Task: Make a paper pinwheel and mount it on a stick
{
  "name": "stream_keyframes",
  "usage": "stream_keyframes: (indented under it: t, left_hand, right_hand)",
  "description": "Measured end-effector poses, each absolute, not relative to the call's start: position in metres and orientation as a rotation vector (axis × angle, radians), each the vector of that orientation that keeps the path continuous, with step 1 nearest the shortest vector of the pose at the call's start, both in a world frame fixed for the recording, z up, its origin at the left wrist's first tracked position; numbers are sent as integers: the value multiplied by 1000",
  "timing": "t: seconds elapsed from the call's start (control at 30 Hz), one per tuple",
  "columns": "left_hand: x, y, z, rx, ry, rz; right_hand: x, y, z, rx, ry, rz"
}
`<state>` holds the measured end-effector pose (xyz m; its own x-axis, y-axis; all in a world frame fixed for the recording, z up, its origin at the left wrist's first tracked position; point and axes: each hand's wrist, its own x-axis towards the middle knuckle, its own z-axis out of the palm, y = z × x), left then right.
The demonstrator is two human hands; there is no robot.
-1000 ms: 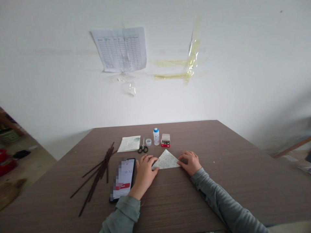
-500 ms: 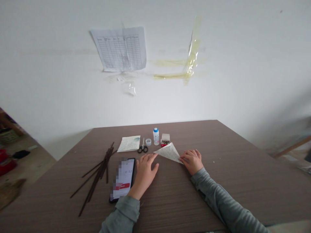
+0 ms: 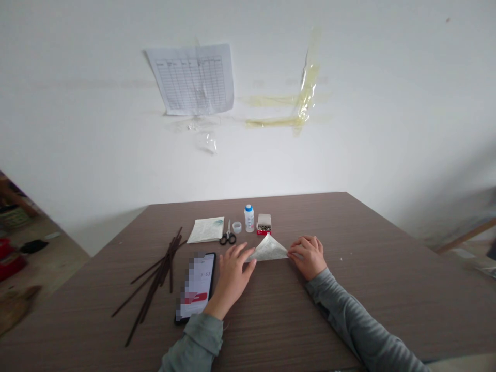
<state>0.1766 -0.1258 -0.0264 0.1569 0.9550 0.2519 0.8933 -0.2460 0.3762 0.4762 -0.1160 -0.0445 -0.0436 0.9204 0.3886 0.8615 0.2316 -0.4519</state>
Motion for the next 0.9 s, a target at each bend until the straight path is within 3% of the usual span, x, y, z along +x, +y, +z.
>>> stream_keyframes:
  t: [0.43,0.9]
  left_hand:
    - [185,-136,-4,2184,1943,360]
    - [184,-143,2,2296,1965,312]
  right_hand:
    - [478,-124,-51,-1450,-1984,51]
    - [480,-126,-50,-1570,-2119,153]
